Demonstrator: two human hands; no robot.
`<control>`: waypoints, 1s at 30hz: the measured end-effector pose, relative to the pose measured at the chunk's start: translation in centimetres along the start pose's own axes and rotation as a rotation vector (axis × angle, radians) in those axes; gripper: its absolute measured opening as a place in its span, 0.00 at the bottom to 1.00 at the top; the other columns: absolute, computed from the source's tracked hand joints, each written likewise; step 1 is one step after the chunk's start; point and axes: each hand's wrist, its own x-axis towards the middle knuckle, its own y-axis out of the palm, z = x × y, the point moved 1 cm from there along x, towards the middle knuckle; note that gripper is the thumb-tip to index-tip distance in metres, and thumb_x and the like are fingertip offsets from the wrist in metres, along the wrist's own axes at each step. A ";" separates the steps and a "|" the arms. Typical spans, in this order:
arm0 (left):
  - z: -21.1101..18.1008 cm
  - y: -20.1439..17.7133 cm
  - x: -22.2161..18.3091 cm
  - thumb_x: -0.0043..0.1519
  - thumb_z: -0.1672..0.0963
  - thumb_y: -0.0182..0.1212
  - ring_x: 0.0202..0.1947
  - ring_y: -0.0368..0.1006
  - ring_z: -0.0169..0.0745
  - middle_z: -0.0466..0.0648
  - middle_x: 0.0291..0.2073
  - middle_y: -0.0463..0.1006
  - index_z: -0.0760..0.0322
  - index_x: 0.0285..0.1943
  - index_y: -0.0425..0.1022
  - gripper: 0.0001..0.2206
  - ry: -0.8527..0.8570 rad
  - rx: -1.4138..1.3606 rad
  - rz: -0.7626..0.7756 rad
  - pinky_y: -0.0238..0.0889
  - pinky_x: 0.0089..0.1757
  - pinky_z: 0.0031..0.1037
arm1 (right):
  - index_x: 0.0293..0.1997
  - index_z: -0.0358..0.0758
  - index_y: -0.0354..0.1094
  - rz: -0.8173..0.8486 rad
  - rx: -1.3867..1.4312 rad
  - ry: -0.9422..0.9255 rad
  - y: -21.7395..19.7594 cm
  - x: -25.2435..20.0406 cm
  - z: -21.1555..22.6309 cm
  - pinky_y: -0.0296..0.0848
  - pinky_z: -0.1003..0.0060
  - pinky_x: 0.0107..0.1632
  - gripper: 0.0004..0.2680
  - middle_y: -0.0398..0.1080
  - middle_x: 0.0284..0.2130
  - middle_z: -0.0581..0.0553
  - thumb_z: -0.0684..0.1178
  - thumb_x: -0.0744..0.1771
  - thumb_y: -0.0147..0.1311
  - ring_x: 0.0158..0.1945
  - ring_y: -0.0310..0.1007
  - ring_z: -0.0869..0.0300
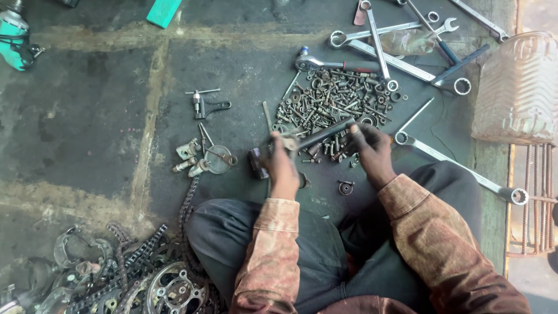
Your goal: The recorder is assembling and inspecting mechanical components, likely a drivetrain shaft, while sitting on a garage floor surrounded by motorcycle parts.
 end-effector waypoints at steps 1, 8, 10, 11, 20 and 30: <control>0.0 -0.4 0.7 0.65 0.55 0.64 0.44 0.77 0.53 0.61 0.48 0.77 0.73 0.56 0.65 0.18 0.000 0.001 -0.003 0.76 0.47 0.39 | 0.54 0.32 0.72 0.002 0.001 0.003 -0.4 0.1 0.0 0.76 0.71 0.35 0.11 0.78 0.33 0.45 0.49 0.72 0.51 0.31 0.75 0.66; -2.7 -1.7 1.1 0.64 0.59 0.60 0.54 0.76 0.49 0.55 0.61 0.69 0.48 0.69 0.55 0.26 0.117 -0.196 -0.274 0.70 0.45 0.32 | 0.52 0.30 0.73 -0.086 0.083 -0.095 -3.4 1.5 -0.2 0.74 0.71 0.41 0.08 0.77 0.35 0.45 0.45 0.72 0.56 0.36 0.75 0.66; -3.0 -1.4 0.9 0.64 0.58 0.58 0.54 0.77 0.52 0.53 0.62 0.70 0.33 0.72 0.48 0.30 0.029 -0.207 -0.373 0.64 0.41 0.24 | 0.52 0.30 0.73 -0.085 0.103 -0.117 -4.8 2.7 0.5 0.75 0.71 0.42 0.08 0.77 0.36 0.46 0.44 0.71 0.56 0.37 0.76 0.66; -2.6 -1.7 1.4 0.64 0.59 0.56 0.55 0.76 0.50 0.49 0.62 0.68 0.34 0.72 0.49 0.30 0.061 -0.274 -0.459 0.68 0.45 0.29 | 0.51 0.30 0.73 -0.148 0.126 -0.114 -5.6 3.6 0.8 0.75 0.70 0.40 0.08 0.77 0.35 0.47 0.44 0.71 0.58 0.36 0.76 0.66; 0.5 0.5 -1.1 0.62 0.61 0.61 0.40 0.75 0.41 0.49 0.51 0.68 0.54 0.67 0.54 0.26 0.074 0.087 -0.230 0.76 0.41 0.28 | 0.49 0.43 0.78 -0.024 -0.692 -0.219 -7.2 11.0 -2.9 0.75 0.60 0.43 0.07 0.77 0.41 0.43 0.45 0.68 0.62 0.40 0.76 0.57; 5.2 0.0 0.0 0.63 0.56 0.64 0.26 0.74 0.31 0.46 0.32 0.78 0.68 0.48 0.73 0.10 -0.054 0.400 0.195 0.71 0.29 0.22 | 0.56 0.58 0.78 0.251 -1.284 -0.467 -4.1 10.5 -2.7 0.64 0.48 0.60 0.15 0.66 0.50 0.42 0.48 0.63 0.62 0.54 0.62 0.44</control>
